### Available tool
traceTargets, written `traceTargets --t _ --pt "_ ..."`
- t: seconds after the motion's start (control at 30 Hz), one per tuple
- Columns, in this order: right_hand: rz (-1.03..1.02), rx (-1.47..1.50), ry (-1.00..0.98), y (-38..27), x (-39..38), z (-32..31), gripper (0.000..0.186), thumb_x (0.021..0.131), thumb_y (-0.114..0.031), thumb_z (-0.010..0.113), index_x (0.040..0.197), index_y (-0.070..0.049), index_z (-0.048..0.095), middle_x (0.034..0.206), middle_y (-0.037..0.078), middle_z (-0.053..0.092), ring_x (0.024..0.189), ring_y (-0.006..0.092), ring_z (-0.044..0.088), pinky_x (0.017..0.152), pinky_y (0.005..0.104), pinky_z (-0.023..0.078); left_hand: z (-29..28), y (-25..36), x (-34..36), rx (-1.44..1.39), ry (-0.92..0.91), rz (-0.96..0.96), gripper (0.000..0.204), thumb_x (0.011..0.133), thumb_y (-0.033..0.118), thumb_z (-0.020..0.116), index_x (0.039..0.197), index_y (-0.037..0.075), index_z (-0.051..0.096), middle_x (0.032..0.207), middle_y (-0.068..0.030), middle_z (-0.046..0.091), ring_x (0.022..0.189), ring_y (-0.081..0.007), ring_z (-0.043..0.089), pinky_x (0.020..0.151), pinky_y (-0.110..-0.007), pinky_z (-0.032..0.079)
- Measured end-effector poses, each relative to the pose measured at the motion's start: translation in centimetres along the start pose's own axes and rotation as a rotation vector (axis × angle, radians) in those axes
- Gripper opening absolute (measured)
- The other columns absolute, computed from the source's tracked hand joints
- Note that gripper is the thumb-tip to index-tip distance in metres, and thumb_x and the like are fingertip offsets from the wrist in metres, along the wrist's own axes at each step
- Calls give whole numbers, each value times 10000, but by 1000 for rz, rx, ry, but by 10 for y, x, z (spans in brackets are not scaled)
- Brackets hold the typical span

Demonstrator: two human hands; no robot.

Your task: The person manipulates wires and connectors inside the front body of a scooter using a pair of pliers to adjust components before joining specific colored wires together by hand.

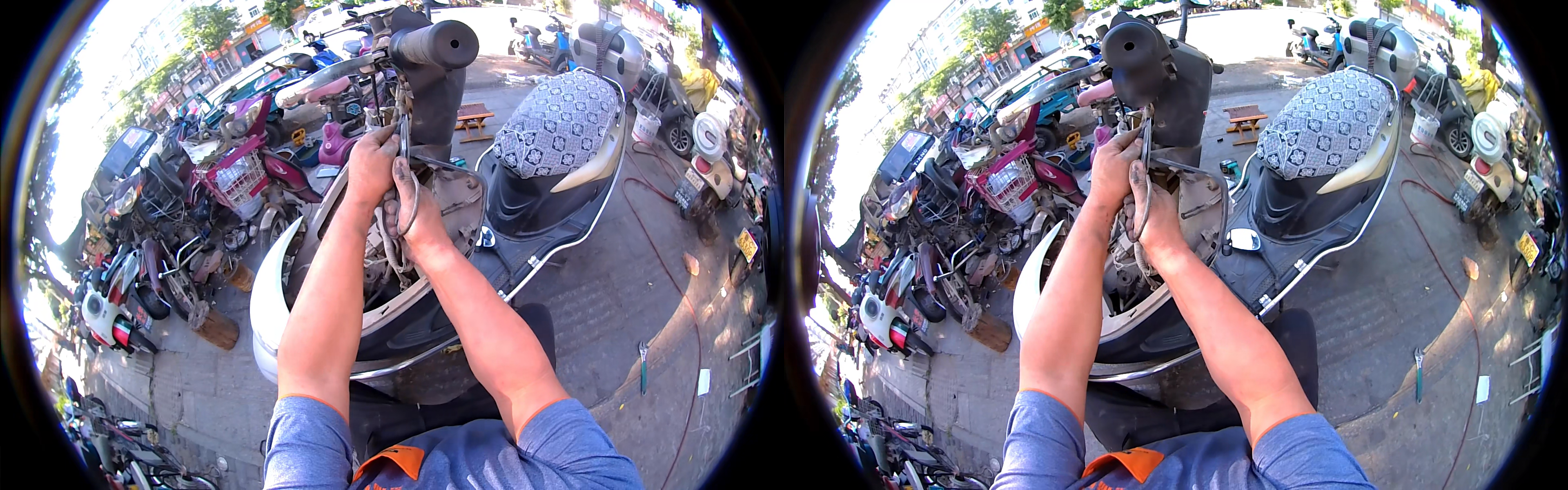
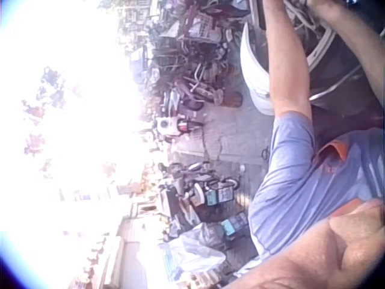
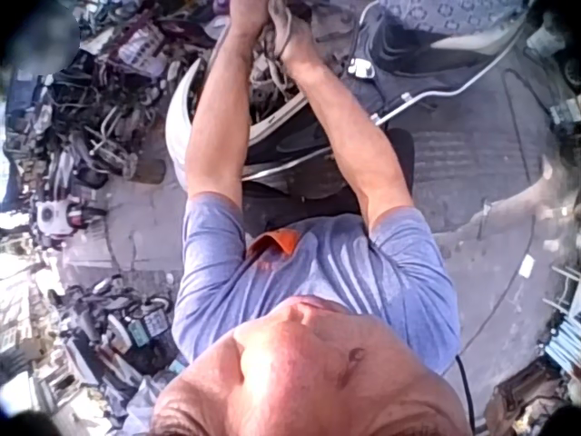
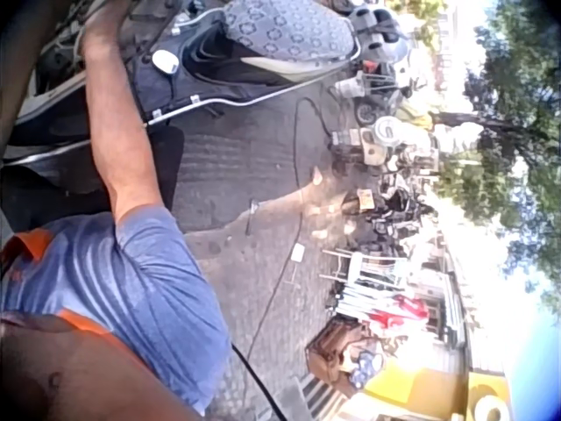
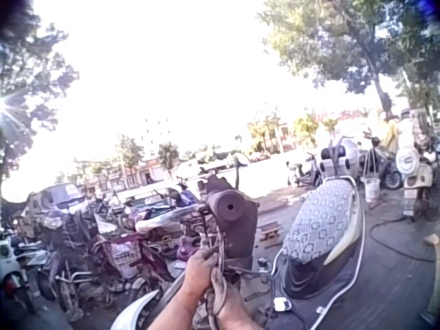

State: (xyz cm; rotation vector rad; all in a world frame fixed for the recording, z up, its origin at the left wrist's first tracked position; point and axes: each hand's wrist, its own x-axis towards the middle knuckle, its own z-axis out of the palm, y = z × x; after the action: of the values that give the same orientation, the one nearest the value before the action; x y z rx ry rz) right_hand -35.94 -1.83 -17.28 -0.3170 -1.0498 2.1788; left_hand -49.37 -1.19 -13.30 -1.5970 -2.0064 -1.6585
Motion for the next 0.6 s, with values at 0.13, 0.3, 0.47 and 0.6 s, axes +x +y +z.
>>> traceTargets --t 0.13,0.3,0.47,0.6 --pt "-20 -18 1 -19 12 -4 508 1024 -643 660 927 -150 589 630 -49 465 464 70 413 441 245 325 4 -6 2 -122 -24 -76 406 1009 171 661 1357 -29 720 972 -64 762 854 -121 656 810 -294 527" --pt "164 17 -9 -24 -9 -3 492 1010 -649 676 988 -166 584 667 -40 499 496 91 463 461 233 366 4 -12 -3 -198 -12 -140 405 1019 196 632 1334 -44 718 1066 -141 765 972 -211 696 898 -335 527" --pt "144 135 -73 -24 -19 -11 477 1035 -625 650 1016 -155 568 680 -27 510 526 104 493 472 248 400 7 5 -7 -112 6 -107 409 1007 205 617 1299 -59 725 1153 -253 778 1095 -335 746 990 -390 530" --pt "202 191 -113 -29 -15 -9 502 1037 -648 629 981 -153 563 673 -25 499 532 112 494 476 245 410 4 8 -6 -65 6 -84 405 1008 205 614 1302 -50 727 1179 -269 765 1121 -356 738 1004 -400 528"
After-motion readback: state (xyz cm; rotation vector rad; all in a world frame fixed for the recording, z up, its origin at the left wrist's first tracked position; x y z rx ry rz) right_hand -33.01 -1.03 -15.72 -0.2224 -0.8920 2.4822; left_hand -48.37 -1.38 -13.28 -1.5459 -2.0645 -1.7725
